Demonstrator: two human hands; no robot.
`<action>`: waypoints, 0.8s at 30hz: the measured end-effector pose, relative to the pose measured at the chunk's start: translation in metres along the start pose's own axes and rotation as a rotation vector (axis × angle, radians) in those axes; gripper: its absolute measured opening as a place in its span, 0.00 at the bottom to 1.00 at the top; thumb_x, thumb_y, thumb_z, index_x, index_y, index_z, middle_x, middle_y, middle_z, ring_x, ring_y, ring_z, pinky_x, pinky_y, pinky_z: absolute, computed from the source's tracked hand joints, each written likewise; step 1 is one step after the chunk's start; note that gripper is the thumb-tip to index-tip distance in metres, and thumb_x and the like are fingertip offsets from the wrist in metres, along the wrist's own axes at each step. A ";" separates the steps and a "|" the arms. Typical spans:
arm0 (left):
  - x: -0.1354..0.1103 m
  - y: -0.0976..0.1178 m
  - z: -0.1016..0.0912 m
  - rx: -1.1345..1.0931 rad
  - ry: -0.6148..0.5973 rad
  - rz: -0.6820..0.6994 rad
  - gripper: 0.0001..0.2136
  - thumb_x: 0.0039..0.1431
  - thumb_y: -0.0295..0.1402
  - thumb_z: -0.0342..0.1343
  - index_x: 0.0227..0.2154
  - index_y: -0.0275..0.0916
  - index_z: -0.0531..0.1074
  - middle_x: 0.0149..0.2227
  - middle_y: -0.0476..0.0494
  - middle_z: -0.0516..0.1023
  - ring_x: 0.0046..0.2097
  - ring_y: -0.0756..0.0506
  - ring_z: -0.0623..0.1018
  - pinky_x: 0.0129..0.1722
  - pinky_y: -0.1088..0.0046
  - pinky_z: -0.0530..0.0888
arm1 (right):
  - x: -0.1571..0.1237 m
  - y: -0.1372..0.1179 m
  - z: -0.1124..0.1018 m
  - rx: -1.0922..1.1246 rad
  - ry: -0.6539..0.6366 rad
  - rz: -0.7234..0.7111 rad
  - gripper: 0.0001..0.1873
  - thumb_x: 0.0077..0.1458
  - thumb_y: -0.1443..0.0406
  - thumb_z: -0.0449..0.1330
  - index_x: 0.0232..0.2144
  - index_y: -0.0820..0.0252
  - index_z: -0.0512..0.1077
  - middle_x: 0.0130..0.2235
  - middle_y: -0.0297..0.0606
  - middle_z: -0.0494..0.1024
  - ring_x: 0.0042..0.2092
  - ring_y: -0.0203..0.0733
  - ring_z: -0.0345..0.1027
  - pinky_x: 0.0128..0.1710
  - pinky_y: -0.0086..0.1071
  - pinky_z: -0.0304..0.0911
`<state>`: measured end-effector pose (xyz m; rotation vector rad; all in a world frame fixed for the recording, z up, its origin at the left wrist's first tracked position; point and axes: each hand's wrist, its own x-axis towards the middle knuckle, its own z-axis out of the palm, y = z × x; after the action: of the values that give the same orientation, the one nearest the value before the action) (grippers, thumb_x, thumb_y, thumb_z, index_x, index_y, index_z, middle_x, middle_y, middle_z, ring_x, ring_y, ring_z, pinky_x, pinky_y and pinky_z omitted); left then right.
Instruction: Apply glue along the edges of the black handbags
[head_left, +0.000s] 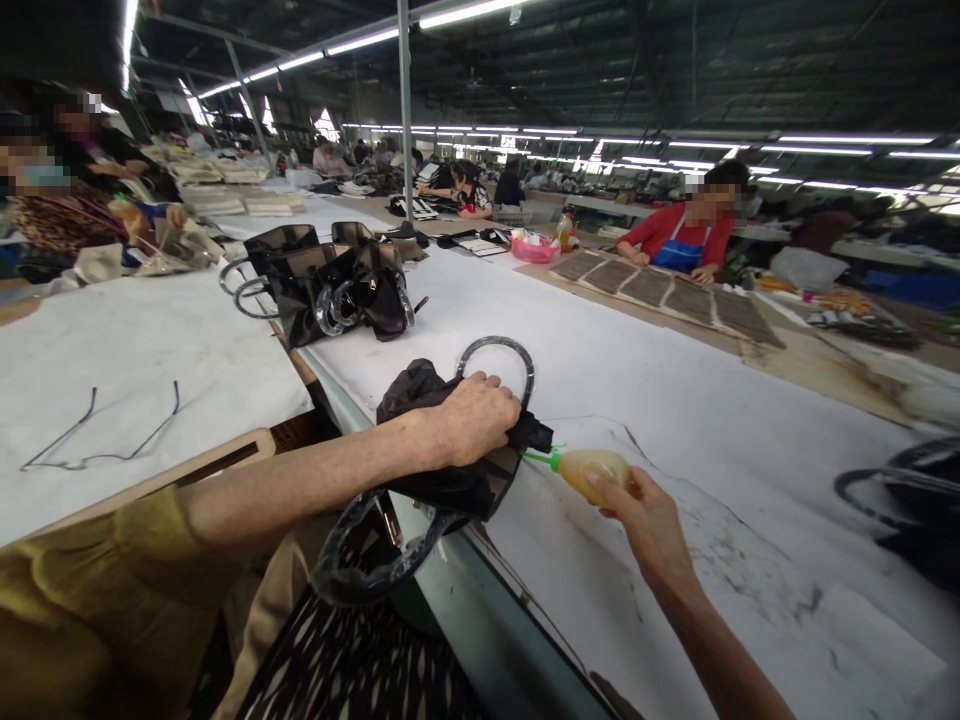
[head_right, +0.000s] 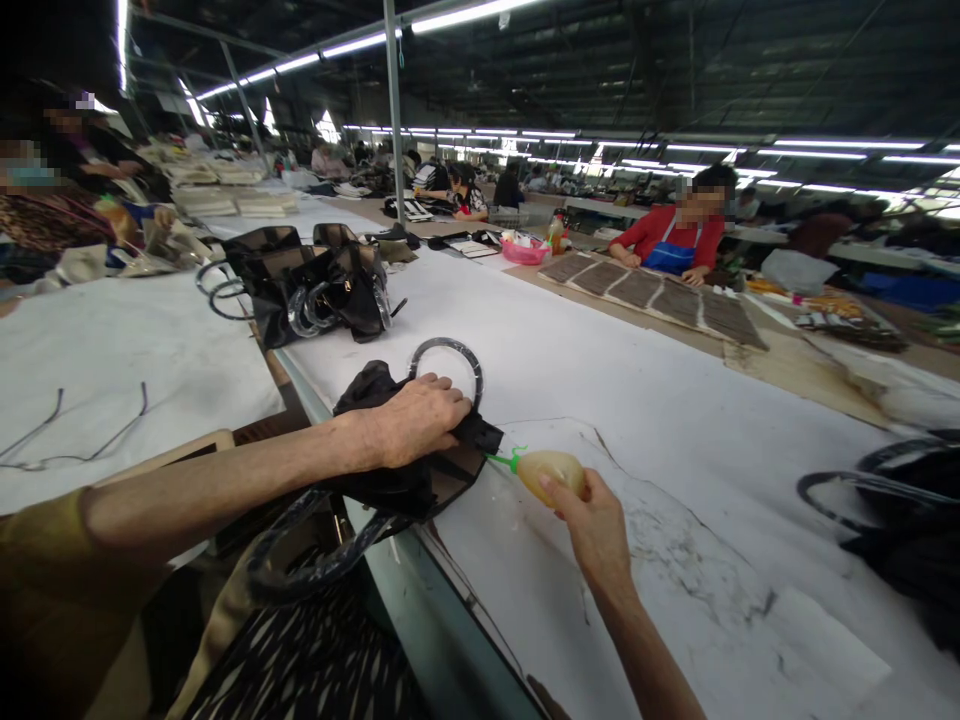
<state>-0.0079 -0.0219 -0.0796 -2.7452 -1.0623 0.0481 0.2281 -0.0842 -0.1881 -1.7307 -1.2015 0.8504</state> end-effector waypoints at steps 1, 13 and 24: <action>0.000 -0.001 0.001 0.000 0.002 -0.002 0.09 0.52 0.34 0.56 0.33 0.33 0.70 0.36 0.39 0.75 0.41 0.39 0.71 0.39 0.64 0.64 | 0.000 0.000 0.001 -0.018 0.008 -0.014 0.24 0.44 0.49 0.62 0.35 0.62 0.71 0.29 0.36 0.75 0.32 0.46 0.67 0.30 0.35 0.62; -0.014 0.007 0.002 -0.019 0.024 0.020 0.08 0.52 0.33 0.56 0.33 0.33 0.69 0.35 0.40 0.74 0.39 0.40 0.71 0.38 0.65 0.64 | -0.025 -0.018 -0.012 -0.075 -0.078 -0.045 0.20 0.46 0.50 0.59 0.33 0.61 0.71 0.28 0.33 0.73 0.32 0.44 0.64 0.30 0.33 0.56; -0.015 0.006 0.002 -0.025 0.017 0.020 0.09 0.52 0.33 0.56 0.33 0.33 0.69 0.35 0.39 0.74 0.40 0.41 0.71 0.39 0.65 0.64 | -0.025 -0.016 -0.007 -0.085 -0.136 -0.097 0.17 0.47 0.52 0.60 0.31 0.59 0.67 0.26 0.30 0.67 0.30 0.41 0.59 0.27 0.31 0.53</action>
<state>-0.0152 -0.0360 -0.0834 -2.7731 -1.0382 0.0139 0.2200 -0.1070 -0.1692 -1.6890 -1.4190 0.8815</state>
